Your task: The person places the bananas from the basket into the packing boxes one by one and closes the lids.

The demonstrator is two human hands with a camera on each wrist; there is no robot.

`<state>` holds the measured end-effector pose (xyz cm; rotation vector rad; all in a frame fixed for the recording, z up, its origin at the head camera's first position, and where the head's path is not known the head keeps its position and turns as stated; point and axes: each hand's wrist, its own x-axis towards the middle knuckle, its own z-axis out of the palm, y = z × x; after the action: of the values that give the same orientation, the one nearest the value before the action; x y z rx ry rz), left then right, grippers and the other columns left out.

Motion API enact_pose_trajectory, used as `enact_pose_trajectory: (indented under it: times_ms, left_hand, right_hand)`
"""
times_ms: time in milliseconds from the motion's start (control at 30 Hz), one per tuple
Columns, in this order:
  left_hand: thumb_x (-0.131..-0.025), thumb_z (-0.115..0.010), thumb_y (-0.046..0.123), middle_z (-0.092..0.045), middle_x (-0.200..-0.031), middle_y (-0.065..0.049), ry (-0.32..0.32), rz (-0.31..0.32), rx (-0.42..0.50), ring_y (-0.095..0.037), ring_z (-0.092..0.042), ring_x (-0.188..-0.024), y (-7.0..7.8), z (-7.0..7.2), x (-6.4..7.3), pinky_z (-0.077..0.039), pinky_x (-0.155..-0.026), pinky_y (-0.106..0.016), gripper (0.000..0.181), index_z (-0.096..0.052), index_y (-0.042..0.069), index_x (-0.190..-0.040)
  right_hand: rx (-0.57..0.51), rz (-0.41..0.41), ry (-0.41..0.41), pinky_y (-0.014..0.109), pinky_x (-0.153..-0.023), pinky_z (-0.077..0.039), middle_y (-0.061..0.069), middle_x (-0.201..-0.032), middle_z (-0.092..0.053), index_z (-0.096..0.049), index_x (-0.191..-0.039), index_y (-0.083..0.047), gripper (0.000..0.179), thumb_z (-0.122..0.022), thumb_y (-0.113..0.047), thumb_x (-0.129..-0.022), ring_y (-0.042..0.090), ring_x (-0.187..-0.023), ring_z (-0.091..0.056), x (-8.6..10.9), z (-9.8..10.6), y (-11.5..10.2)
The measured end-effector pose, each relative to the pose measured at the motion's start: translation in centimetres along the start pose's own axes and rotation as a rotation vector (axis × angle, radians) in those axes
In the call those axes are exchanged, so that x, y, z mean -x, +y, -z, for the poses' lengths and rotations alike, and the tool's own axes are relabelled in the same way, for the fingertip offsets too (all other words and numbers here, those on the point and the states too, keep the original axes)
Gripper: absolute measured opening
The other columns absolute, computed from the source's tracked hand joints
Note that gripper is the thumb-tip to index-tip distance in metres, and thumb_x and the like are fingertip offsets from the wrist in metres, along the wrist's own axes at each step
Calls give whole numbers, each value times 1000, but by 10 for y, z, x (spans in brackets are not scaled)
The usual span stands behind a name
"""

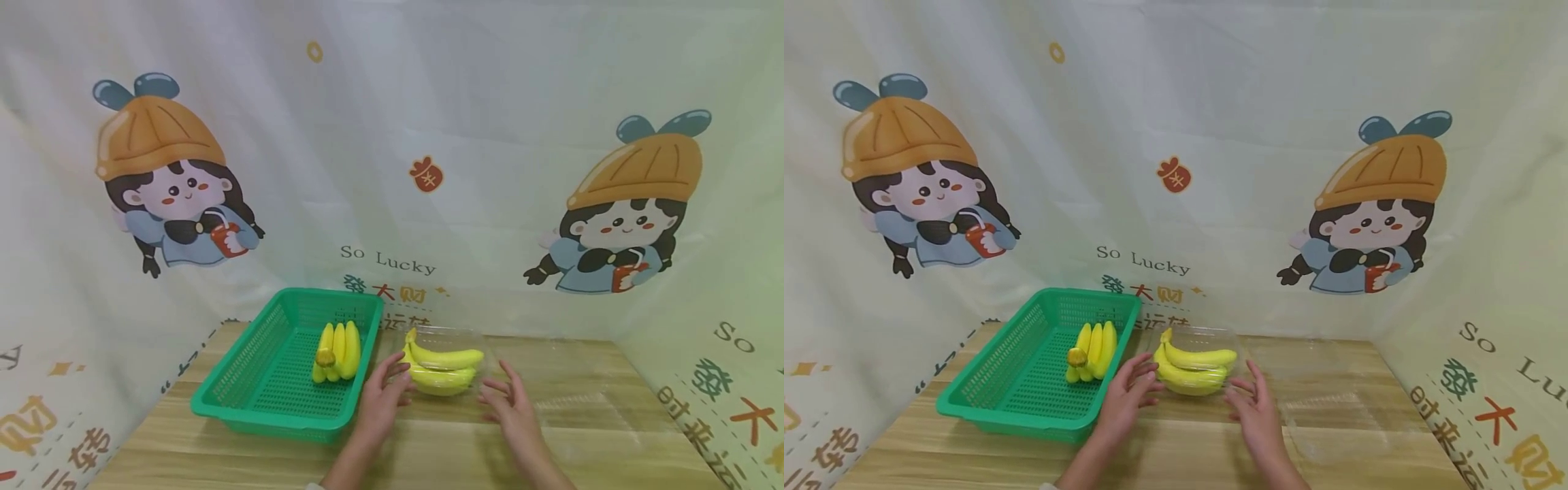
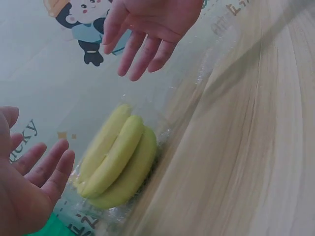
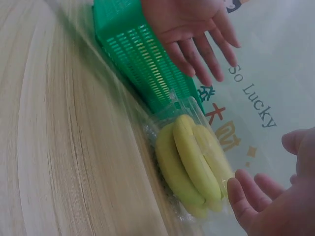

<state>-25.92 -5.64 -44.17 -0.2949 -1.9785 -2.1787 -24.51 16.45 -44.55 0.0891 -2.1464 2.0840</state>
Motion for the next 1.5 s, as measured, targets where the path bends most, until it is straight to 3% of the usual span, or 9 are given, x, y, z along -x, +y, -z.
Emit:
enact_pose_trajectory:
  times_ms: [133,267,367,533,700,900,1067,1267,1500]
  left_hand:
    - [-99,-53,14,-51,-131,-25,-37,-30,-9,-28,-64,-95,7,8,1,-56,-77,-45,44,-43,1,-141]
    - [-100,-52,15,-53,-127,-25,-72,-128,-14,-30,-65,-93,15,18,1,-57,-74,-44,42,-44,-1,-137]
    - [-100,-52,16,-55,-125,-23,-71,-163,-20,-32,-66,-93,23,25,1,-57,-73,-45,41,-45,0,-137]
    - [-100,-53,13,-53,-129,-22,-53,-98,-64,-34,-65,-98,33,39,-1,-56,-77,-44,41,-46,2,-139]
    - [-100,-53,11,-51,-132,-21,-33,-72,-128,-36,-62,-104,38,57,0,-56,-78,-40,41,-46,3,-140]
    - [-99,-57,15,-53,-130,-17,-2,-73,-223,-34,-61,-103,39,81,-2,-56,-78,-39,37,-52,5,-134]
    - [-97,-58,10,-53,-130,-13,29,-58,-292,-33,-57,-106,40,103,-7,-55,-80,-39,35,-55,7,-131]
    - [-96,-60,7,-51,-132,-13,83,-7,-290,-30,-57,-107,36,126,-18,-55,-78,-35,37,-53,7,-133]
    - [-95,-61,9,-50,-135,-14,84,25,-346,-29,-55,-109,32,138,-26,-54,-82,-40,39,-53,7,-133]
  right_hand:
    - [40,38,10,36,-80,-53,24,-132,-49,-21,-153,-10,66,-54,-3,-97,9,-93,-63,2,6,0]
    - [88,87,11,32,-78,-54,27,-131,-49,-23,-153,-7,65,-55,-3,-97,9,-92,-62,3,10,-1]
    - [148,132,9,30,-76,-54,25,-130,-50,-25,-152,-6,63,-56,-5,-97,11,-94,-61,5,14,-4]
    - [292,189,15,30,-75,-53,19,-128,-54,-28,-151,-9,60,-57,-10,-98,16,-97,-59,10,26,-10]
    - [391,171,2,30,-75,-51,15,-131,-52,-24,-153,-15,61,-55,-18,-100,20,-102,-58,11,44,-14]
    - [532,230,10,28,-77,-50,17,-133,-50,-16,-155,-12,65,-52,-20,-102,26,-105,-56,8,67,-15]
    - [648,302,28,28,-71,-51,22,-131,-50,-17,-155,-7,66,-54,-14,-100,31,-102,-58,4,88,-14]
    - [717,372,92,27,-68,-52,26,-125,-55,-23,-152,-1,66,-58,-10,-97,36,-98,-61,2,109,-2]
    - [831,466,161,49,-72,-52,27,-119,-58,-31,-146,3,68,-67,-1,-89,40,-97,-61,3,124,10]
